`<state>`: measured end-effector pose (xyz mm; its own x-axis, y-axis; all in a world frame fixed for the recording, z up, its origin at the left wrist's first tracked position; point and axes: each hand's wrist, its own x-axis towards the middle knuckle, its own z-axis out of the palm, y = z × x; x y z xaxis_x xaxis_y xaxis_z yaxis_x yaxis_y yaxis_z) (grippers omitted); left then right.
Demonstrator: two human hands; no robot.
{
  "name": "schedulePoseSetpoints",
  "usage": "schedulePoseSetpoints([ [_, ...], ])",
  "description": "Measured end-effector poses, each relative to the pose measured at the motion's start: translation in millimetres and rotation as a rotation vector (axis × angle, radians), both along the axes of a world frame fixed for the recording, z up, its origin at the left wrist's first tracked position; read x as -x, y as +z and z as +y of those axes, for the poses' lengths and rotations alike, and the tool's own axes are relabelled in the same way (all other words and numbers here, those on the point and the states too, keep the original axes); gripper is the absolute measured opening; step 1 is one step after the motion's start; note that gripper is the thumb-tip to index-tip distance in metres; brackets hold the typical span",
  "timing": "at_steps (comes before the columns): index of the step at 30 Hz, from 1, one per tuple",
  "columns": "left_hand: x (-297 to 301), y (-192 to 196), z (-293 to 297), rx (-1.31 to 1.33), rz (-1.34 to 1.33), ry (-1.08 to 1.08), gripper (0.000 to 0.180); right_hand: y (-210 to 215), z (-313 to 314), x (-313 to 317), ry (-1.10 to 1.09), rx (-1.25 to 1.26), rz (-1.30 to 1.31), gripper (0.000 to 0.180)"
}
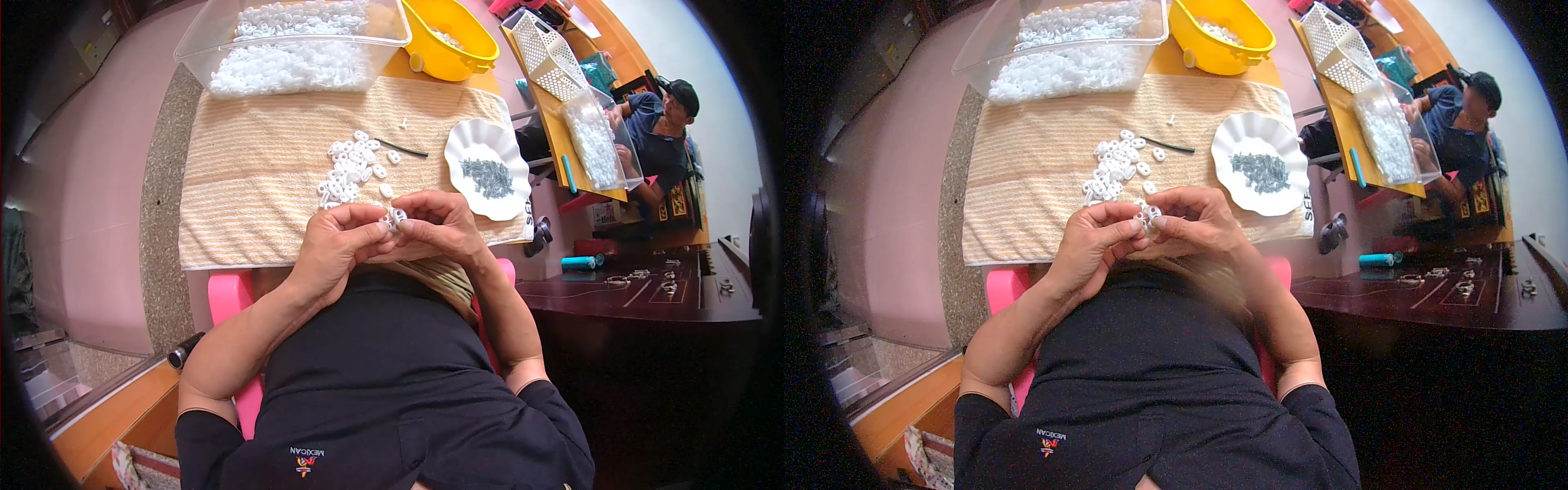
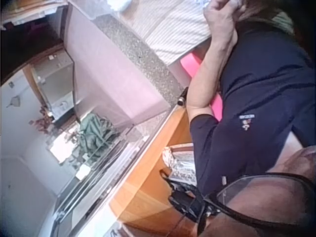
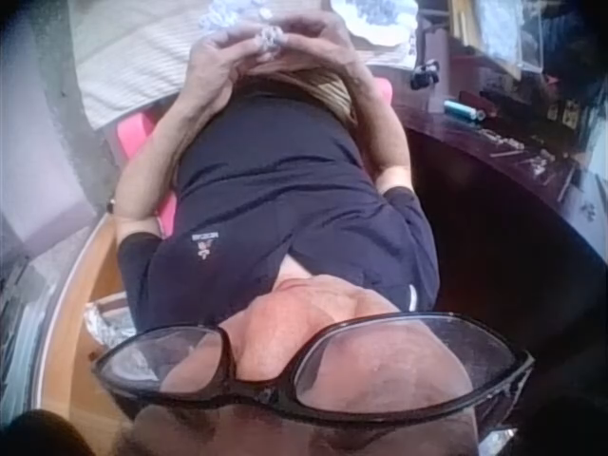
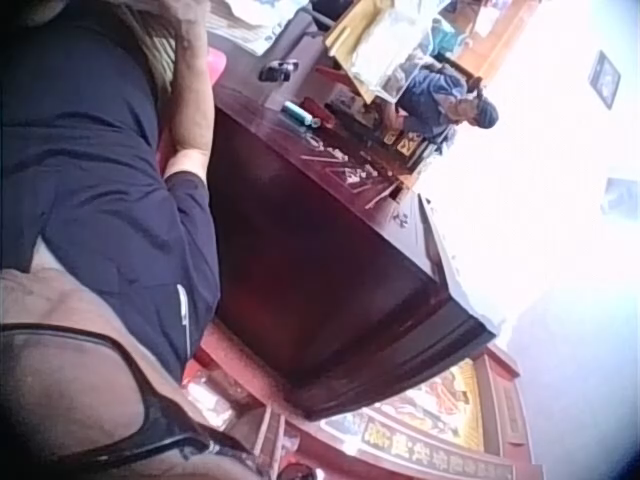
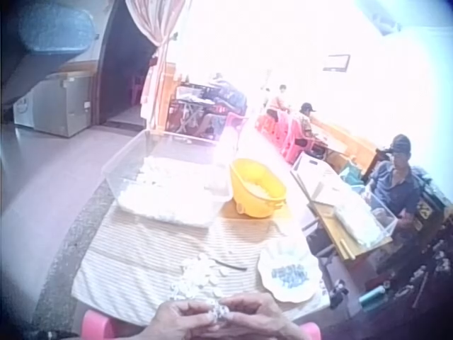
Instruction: The recorder is manually assembling small white plastic components by inserting small metal pins into them.
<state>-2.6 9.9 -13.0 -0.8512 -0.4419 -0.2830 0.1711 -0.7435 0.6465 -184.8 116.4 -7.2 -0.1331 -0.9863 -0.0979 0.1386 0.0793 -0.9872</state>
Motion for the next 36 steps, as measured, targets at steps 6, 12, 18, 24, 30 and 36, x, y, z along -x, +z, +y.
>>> schedulePoseSetpoints([
  [6,-0.5,3.1,0.6,0.006,-0.020,-0.007,0.015,0.9,0.1,-0.3,0.015,-0.011,0.015,0.029],
  [12,-0.4,0.1,0.3,0.001,-0.013,-0.014,0.016,1.0,-0.4,-2.3,0.022,-0.001,0.014,0.029],
  [18,0.1,-1.9,1.2,-0.009,-0.024,-0.011,0.016,0.5,0.2,-3.3,0.019,-0.017,0.002,0.029],
  [24,0.4,-2.6,2.0,-0.019,-0.010,-0.008,0.016,1.0,0.7,-6.3,0.011,-0.034,-0.017,0.028],
  [30,-0.6,-2.7,1.8,-0.022,-0.021,-0.023,0.018,-0.6,0.4,-6.7,0.020,-0.009,-0.050,0.027],
  [36,0.3,-0.7,2.1,-0.037,-0.026,-0.006,0.014,0.0,0.7,-4.8,0.041,-0.009,-0.087,0.029],
])
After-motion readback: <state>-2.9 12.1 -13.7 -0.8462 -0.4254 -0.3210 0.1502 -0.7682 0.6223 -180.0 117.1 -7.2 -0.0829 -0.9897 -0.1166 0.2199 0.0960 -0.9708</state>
